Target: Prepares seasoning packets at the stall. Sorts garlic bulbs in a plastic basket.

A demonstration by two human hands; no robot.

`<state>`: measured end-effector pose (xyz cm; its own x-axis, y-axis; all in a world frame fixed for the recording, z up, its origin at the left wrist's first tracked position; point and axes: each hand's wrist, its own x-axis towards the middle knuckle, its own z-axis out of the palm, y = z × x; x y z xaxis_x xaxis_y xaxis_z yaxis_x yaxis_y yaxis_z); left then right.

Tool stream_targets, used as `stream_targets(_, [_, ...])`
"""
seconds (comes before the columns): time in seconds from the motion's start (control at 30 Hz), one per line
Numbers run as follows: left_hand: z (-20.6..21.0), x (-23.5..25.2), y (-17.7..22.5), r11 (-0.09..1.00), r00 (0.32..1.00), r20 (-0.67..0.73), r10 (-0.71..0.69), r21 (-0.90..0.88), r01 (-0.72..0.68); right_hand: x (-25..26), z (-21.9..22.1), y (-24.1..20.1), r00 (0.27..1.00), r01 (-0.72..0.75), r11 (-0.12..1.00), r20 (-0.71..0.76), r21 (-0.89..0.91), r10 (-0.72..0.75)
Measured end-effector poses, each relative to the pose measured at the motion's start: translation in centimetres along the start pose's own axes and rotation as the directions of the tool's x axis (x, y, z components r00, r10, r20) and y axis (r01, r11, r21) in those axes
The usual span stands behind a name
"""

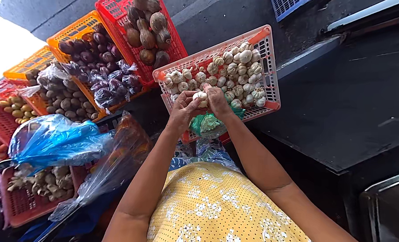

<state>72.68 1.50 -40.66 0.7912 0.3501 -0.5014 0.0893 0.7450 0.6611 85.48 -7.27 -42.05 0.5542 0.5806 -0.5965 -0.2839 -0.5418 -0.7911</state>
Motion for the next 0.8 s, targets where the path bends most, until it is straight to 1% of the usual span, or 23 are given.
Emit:
stream_targets(0.07, [-0.4, -0.2, 0.1, 0.998, 0.997, 0.082, 0.003, -0.068, 0.003, -0.2, -0.3, -0.1, 0.997, -0.056, 0.990, 0.063, 0.130, 0.048])
stream_targets(0.13, [-0.5, -0.3, 0.1, 0.985, 0.996, 0.092, -0.018, -0.171, 0.033, -0.4, -0.5, -0.1, 0.995, -0.057, 0.976, 0.087, 0.211, 0.039])
stream_targets(0.23, [-0.7, -0.7, 0.3, 0.954, 0.998, 0.047, -0.038, -0.296, 0.050, -0.4, -1.5, 0.4, 0.992, 0.013, 0.979, 0.117, 0.202, -0.038])
stream_targets(0.27, [-0.9, -0.8, 0.4, 0.955, 0.999, 0.023, -0.044, -0.293, 0.049, -0.5, -1.8, 0.6, 0.992, 0.022, 0.979, 0.118, 0.202, -0.047])
stream_targets(0.37, [-1.6, -0.8, 0.2, 0.986, 0.998, -0.064, -0.024, -0.167, 0.013, -1.3, -1.6, 0.7, 0.994, 0.053, 0.990, 0.086, 0.133, -0.065])
stream_targets(0.4, [-1.7, -0.8, 0.1, 0.989, 0.996, -0.084, -0.013, -0.145, 0.000, -1.7, -1.2, 0.6, 0.993, 0.073, 0.995, 0.087, 0.065, -0.078])
stream_targets(0.43, [-1.7, -0.8, -0.1, 0.991, 0.995, -0.095, -0.006, -0.131, -0.006, -2.0, -0.8, 0.5, 0.990, 0.112, 0.993, 0.092, -0.043, -0.108])
stream_targets(0.5, [-1.5, -0.9, -0.3, 0.998, 0.996, -0.092, -0.010, -0.069, 0.004, -2.3, 0.2, 0.4, 0.972, 0.230, 0.942, 0.100, -0.246, -0.211])
stream_targets(0.53, [-1.5, -1.0, -0.4, 0.999, 0.997, -0.074, -0.010, -0.040, 0.007, -2.3, 0.7, 0.5, 0.963, 0.269, 0.919, 0.086, -0.288, -0.255])
stream_targets(0.57, [-1.5, -1.1, -0.6, 1.000, 0.999, -0.048, -0.004, -0.013, 0.003, -2.1, 1.2, 0.6, 0.958, 0.285, 0.908, 0.063, -0.306, -0.279])
stream_targets(0.63, [-1.5, -1.3, -0.5, 0.999, 1.000, 0.005, -0.004, 0.046, 0.004, -2.0, 1.6, 0.5, 0.959, 0.276, 0.910, 0.031, -0.310, -0.281])
stream_targets(0.73, [-1.6, -1.3, 0.2, 0.996, 0.998, 0.060, -0.026, 0.090, 0.020, -2.0, 1.6, -0.1, 0.977, 0.206, 0.945, 0.003, -0.256, -0.212])
stream_targets(0.8, [-1.6, -1.3, 0.1, 0.998, 0.995, 0.088, -0.038, 0.056, 0.033, -1.7, 1.4, -0.1, 0.985, 0.165, 0.966, -0.020, -0.197, -0.172])
